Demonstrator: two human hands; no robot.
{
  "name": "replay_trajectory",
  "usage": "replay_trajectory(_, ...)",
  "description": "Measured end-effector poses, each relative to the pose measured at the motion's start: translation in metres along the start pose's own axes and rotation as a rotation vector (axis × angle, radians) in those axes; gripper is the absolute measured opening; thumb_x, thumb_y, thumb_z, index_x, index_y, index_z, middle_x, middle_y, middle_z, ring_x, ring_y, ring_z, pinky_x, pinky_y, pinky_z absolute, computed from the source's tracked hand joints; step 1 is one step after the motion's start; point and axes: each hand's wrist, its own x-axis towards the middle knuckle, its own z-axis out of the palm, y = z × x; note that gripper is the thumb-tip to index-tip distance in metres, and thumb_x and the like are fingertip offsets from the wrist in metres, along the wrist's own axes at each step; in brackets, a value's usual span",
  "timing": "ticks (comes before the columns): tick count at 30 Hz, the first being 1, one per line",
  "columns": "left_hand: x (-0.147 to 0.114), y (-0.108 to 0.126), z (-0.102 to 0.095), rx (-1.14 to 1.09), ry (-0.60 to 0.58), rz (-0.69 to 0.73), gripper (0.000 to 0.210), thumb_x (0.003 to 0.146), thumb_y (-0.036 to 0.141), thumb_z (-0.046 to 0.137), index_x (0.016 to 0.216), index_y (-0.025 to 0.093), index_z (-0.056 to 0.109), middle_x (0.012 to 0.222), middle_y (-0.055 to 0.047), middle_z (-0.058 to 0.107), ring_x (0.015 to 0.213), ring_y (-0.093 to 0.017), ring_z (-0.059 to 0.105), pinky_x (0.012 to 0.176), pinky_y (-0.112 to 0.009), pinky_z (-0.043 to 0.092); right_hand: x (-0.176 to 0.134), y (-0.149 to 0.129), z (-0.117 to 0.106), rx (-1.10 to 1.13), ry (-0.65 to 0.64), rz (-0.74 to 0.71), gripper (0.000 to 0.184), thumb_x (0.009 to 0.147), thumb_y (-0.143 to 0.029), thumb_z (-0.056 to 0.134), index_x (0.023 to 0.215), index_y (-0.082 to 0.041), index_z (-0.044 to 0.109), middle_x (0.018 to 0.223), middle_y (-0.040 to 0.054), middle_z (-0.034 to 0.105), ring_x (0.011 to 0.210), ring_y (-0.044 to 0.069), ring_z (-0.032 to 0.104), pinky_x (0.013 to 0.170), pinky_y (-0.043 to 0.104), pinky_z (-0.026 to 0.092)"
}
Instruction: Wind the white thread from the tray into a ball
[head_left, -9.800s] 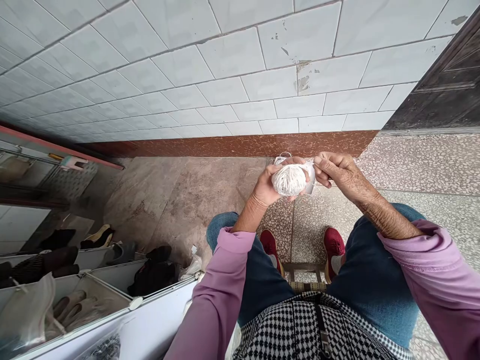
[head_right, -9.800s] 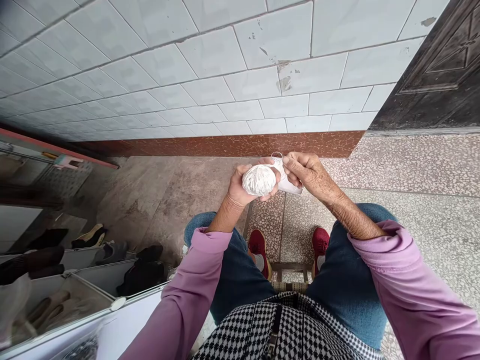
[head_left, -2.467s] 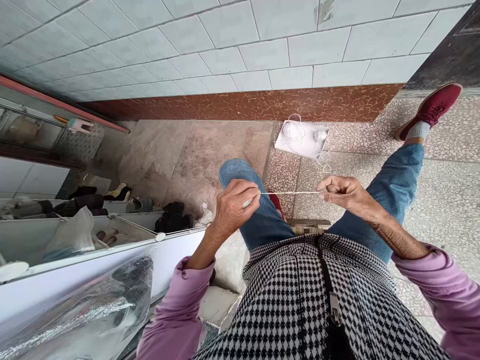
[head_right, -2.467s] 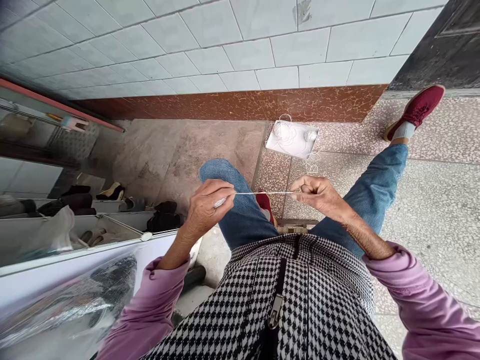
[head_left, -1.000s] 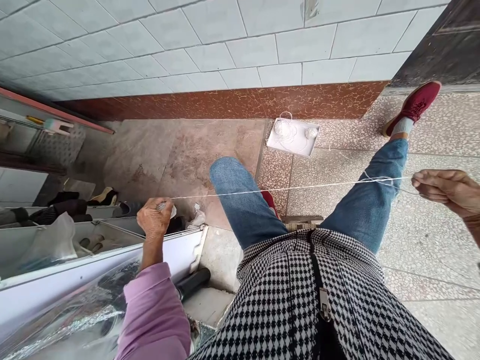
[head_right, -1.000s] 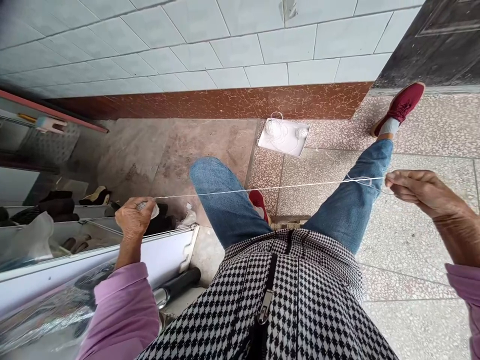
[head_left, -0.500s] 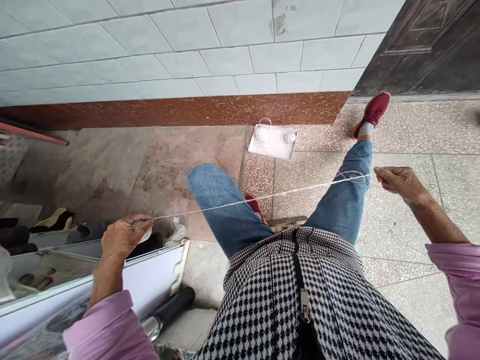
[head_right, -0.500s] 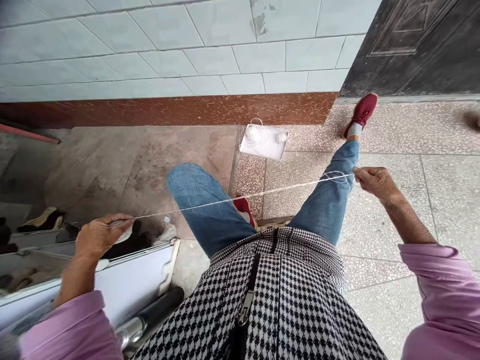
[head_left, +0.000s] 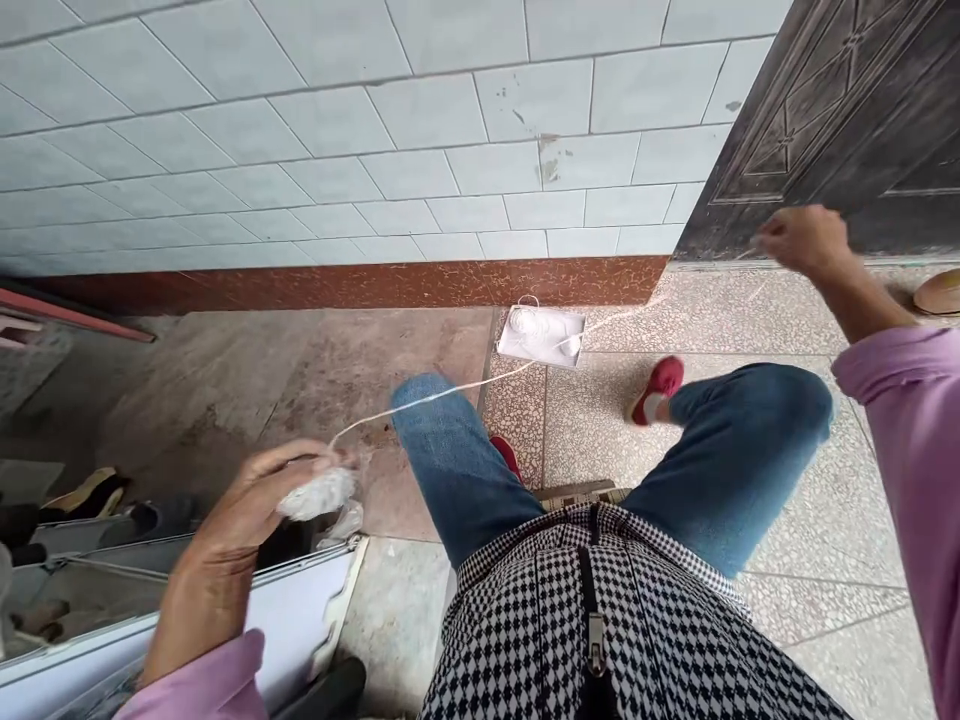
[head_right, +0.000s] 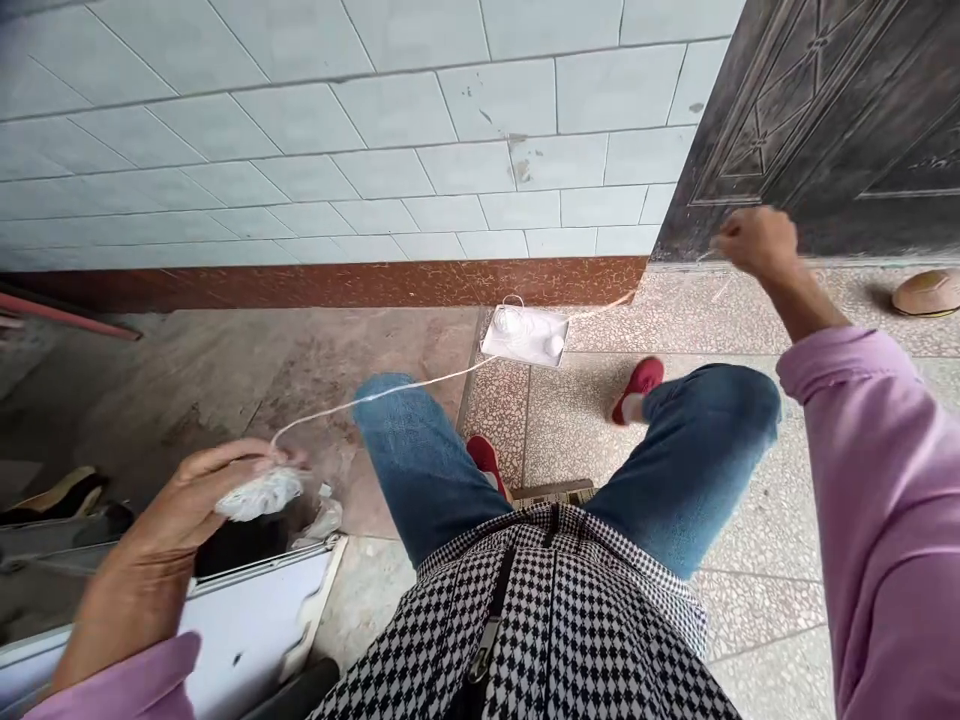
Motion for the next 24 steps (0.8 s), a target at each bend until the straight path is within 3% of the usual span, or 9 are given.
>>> replay_trajectory(2,0.007,0.028,0.039,-0.033,-0.19,0.104,0.027,0.059,0.047,0.094,0.073,0.026,0.084,0.087,-0.007,0.084,0.083,-0.03,0.074,0.074,-0.038,0.055,-0.005,-0.038,0.007,0.153,-0.137,-0.098,0.031,0.1,-0.023,0.072,0.11,0.006,0.079,0.113,0.0219,0.079,0.096,0.013,0.068,0.075,0.033,0.038)
replay_trajectory(5,0.034,0.068,0.111,-0.007,-0.485,0.22,0.034,0.072,0.052,0.087,0.085,0.02,0.086,0.086,-0.012,0.082,0.071,-0.025,0.072,0.063,-0.033,0.051,-0.048,-0.106,0.023,0.695,-0.311,-0.37,0.022,0.098,-0.011,0.071,0.118,-0.005,0.078,0.114,0.0145,0.08,0.094,0.015,0.069,0.078,0.027,0.051)
replay_trajectory(9,0.08,0.108,0.196,-0.017,-0.614,0.353,0.028,0.073,0.046,0.084,0.081,0.018,0.082,0.082,-0.01,0.08,0.07,-0.022,0.07,0.064,-0.032,0.05,-0.112,-0.178,0.048,1.22,-0.676,-0.674,0.022,0.095,-0.016,0.071,0.116,-0.019,0.076,0.122,0.0098,0.076,0.099,0.02,0.072,0.068,0.029,0.063)
replay_trajectory(12,0.11,0.129,0.232,-0.012,-0.621,0.437,0.025,0.075,0.043,0.079,0.08,0.019,0.08,0.078,-0.006,0.076,0.067,-0.018,0.064,0.065,-0.031,0.047,-0.123,-0.194,0.067,1.314,-0.823,-0.721,0.016,0.098,-0.03,0.071,0.109,-0.02,0.074,0.105,0.0071,0.075,0.082,0.016,0.07,0.06,0.027,0.061)
replay_trajectory(15,0.142,0.138,0.243,0.098,-0.526,0.562,0.021,0.072,0.039,0.076,0.077,0.019,0.079,0.075,-0.003,0.074,0.068,-0.017,0.061,0.068,-0.032,0.046,-0.097,-0.172,0.084,1.285,-0.792,-0.646,0.031,0.099,-0.045,0.074,0.084,-0.018,0.068,0.068,-0.0008,0.062,0.057,0.01,0.054,0.05,0.024,0.046)
replay_trajectory(17,0.165,0.136,0.241,0.203,-0.427,0.626,0.017,0.07,0.035,0.074,0.073,0.019,0.079,0.078,-0.003,0.075,0.074,-0.018,0.063,0.073,-0.032,0.046,-0.068,-0.14,0.095,1.221,-0.736,-0.609,0.043,0.097,-0.05,0.079,0.071,-0.02,0.062,0.061,-0.0032,0.053,0.054,0.008,0.044,0.049,0.026,0.038)
replay_trajectory(21,0.206,0.123,0.219,0.26,-0.228,0.541,0.015,0.066,0.033,0.069,0.064,0.019,0.076,0.07,-0.003,0.072,0.071,-0.018,0.06,0.071,-0.032,0.043,-0.013,-0.049,0.116,1.003,-0.593,-0.404,0.053,0.086,-0.056,0.088,0.061,-0.022,0.057,0.057,-0.0028,0.049,0.051,0.009,0.038,0.049,0.03,0.03)
replay_trajectory(24,0.222,0.115,0.206,0.167,-0.23,0.452,0.02,0.065,0.038,0.073,0.068,0.019,0.077,0.067,-0.002,0.07,0.066,-0.017,0.058,0.065,-0.03,0.041,0.009,0.016,0.132,0.965,-0.423,-0.293,0.053,0.089,-0.062,0.082,0.06,-0.024,0.058,0.048,-0.0052,0.041,0.043,0.009,0.029,0.046,0.031,0.026)
